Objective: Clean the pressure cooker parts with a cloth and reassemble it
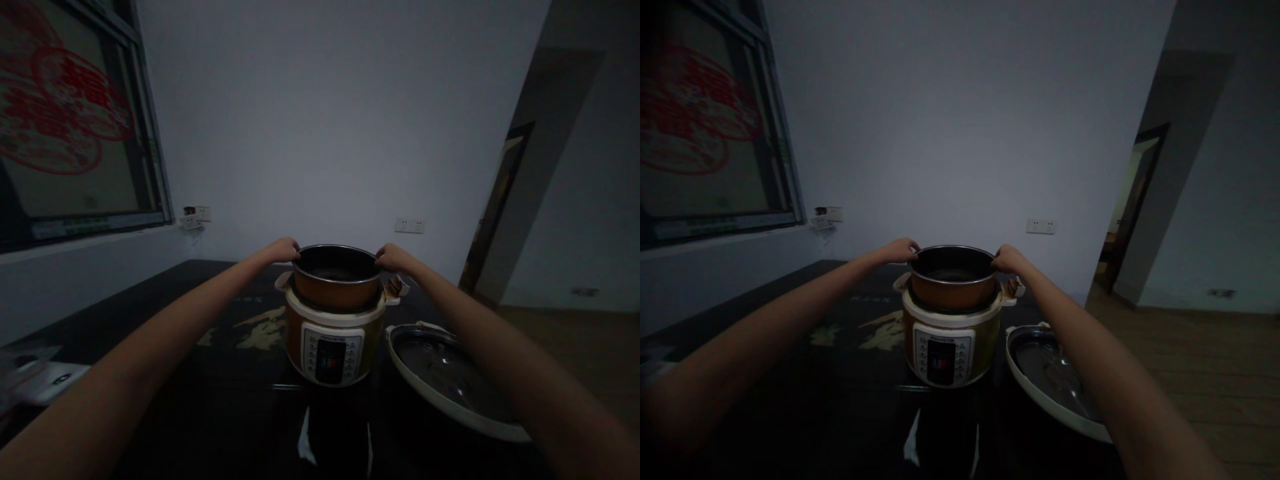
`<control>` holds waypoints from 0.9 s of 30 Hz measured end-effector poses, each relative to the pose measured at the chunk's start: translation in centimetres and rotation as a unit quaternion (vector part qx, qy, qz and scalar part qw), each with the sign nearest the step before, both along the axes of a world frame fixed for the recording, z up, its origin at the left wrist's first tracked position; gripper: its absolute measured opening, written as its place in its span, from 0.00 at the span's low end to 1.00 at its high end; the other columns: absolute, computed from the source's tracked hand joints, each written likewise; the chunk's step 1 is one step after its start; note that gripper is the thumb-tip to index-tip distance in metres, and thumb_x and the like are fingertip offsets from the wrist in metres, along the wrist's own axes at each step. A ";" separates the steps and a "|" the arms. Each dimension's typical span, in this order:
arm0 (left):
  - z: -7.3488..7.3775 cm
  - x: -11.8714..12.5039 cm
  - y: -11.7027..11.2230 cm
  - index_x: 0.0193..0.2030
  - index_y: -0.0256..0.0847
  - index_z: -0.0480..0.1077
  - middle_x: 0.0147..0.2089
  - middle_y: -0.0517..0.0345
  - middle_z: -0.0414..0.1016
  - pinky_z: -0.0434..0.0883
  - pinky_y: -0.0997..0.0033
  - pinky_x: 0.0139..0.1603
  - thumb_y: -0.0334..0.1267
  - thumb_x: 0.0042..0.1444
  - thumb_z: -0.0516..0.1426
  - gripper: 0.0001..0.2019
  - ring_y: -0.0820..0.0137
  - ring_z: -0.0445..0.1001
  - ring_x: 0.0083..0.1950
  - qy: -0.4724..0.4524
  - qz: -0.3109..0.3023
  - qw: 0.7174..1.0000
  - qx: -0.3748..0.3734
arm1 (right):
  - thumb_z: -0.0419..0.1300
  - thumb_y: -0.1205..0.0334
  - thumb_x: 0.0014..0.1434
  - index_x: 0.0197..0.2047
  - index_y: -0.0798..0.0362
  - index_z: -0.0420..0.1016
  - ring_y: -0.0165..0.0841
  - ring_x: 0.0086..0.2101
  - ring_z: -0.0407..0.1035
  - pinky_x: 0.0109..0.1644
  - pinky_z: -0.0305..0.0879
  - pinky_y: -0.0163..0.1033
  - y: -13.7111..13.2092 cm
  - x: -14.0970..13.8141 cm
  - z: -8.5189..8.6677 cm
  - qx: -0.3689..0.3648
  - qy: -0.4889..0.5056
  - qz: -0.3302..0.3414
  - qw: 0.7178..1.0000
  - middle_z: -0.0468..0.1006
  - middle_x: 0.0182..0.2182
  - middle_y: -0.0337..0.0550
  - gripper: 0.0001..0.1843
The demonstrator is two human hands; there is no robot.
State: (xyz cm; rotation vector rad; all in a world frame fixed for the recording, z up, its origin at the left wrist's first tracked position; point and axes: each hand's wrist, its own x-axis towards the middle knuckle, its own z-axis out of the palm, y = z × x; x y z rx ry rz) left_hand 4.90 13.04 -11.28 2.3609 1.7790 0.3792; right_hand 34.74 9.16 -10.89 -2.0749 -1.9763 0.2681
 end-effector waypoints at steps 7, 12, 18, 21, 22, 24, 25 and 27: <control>-2.6 0.1 0.5 0.53 0.37 0.68 0.53 0.50 0.71 0.74 0.57 0.47 0.42 0.61 0.57 0.16 0.64 0.74 0.49 0.061 -0.021 0.998 -0.003 | 0.59 0.56 0.63 0.51 0.56 0.70 0.36 0.44 0.72 0.46 0.71 0.46 1.1 0.0 -2.5 -0.042 -0.090 0.007 0.995 0.74 0.48 0.47 0.17; -3.7 0.1 0.4 0.53 0.38 0.68 0.53 0.50 0.71 0.73 0.56 0.49 0.42 0.61 0.57 0.16 0.63 0.73 0.50 0.093 -0.023 0.995 -0.001 | 0.59 0.56 0.63 0.52 0.56 0.70 0.37 0.45 0.71 0.48 0.70 0.49 0.9 -0.4 -3.5 -0.048 -0.147 0.002 0.988 0.73 0.49 0.48 0.18; -3.9 0.3 0.2 0.53 0.38 0.68 0.53 0.49 0.71 0.73 0.56 0.48 0.42 0.61 0.56 0.16 0.63 0.73 0.50 0.110 -0.020 0.994 -0.002 | 0.59 0.56 0.63 0.52 0.55 0.70 0.38 0.46 0.71 0.49 0.70 0.50 -0.3 -0.9 -3.3 -0.045 -0.192 -0.006 0.980 0.73 0.50 0.48 0.17; -4.2 0.2 0.3 0.53 0.38 0.68 0.53 0.50 0.72 0.73 0.56 0.48 0.42 0.61 0.56 0.16 0.63 0.73 0.49 0.107 -0.018 0.994 0.001 | 0.58 0.55 0.63 0.51 0.55 0.71 0.37 0.46 0.71 0.49 0.70 0.49 -0.9 -1.1 -3.4 -0.035 -0.200 -0.004 0.979 0.74 0.49 0.47 0.17; -4.4 0.2 0.4 0.53 0.37 0.68 0.52 0.50 0.72 0.73 0.56 0.48 0.42 0.61 0.56 0.16 0.63 0.74 0.49 0.103 -0.017 0.994 0.002 | 0.58 0.55 0.63 0.51 0.55 0.71 0.37 0.46 0.71 0.49 0.70 0.49 -1.0 -1.2 -3.5 -0.029 -0.201 -0.003 0.979 0.74 0.49 0.47 0.17; -4.7 0.0 0.5 0.52 0.37 0.68 0.51 0.50 0.72 0.73 0.55 0.48 0.42 0.61 0.56 0.16 0.64 0.74 0.48 0.092 -0.013 0.996 0.007 | 0.58 0.55 0.63 0.50 0.55 0.72 0.37 0.46 0.72 0.50 0.69 0.50 -1.3 -1.2 -3.7 -0.011 -0.200 0.001 0.980 0.76 0.48 0.48 0.16; -4.9 -0.2 0.6 0.52 0.37 0.68 0.51 0.50 0.72 0.73 0.55 0.48 0.43 0.61 0.56 0.15 0.64 0.74 0.48 0.084 -0.012 0.996 0.010 | 0.59 0.55 0.62 0.49 0.56 0.73 0.39 0.46 0.73 0.49 0.69 0.50 -1.4 -1.2 -3.8 0.000 -0.198 0.002 0.980 0.77 0.47 0.50 0.16; -5.3 -0.7 0.7 0.51 0.37 0.69 0.50 0.50 0.73 0.72 0.55 0.49 0.44 0.61 0.56 0.16 0.64 0.74 0.48 0.061 -0.009 0.998 0.023 | 0.60 0.56 0.61 0.47 0.58 0.76 0.45 0.46 0.73 0.47 0.68 0.50 -1.7 -1.1 -4.0 0.027 -0.190 0.005 0.981 0.78 0.46 0.57 0.16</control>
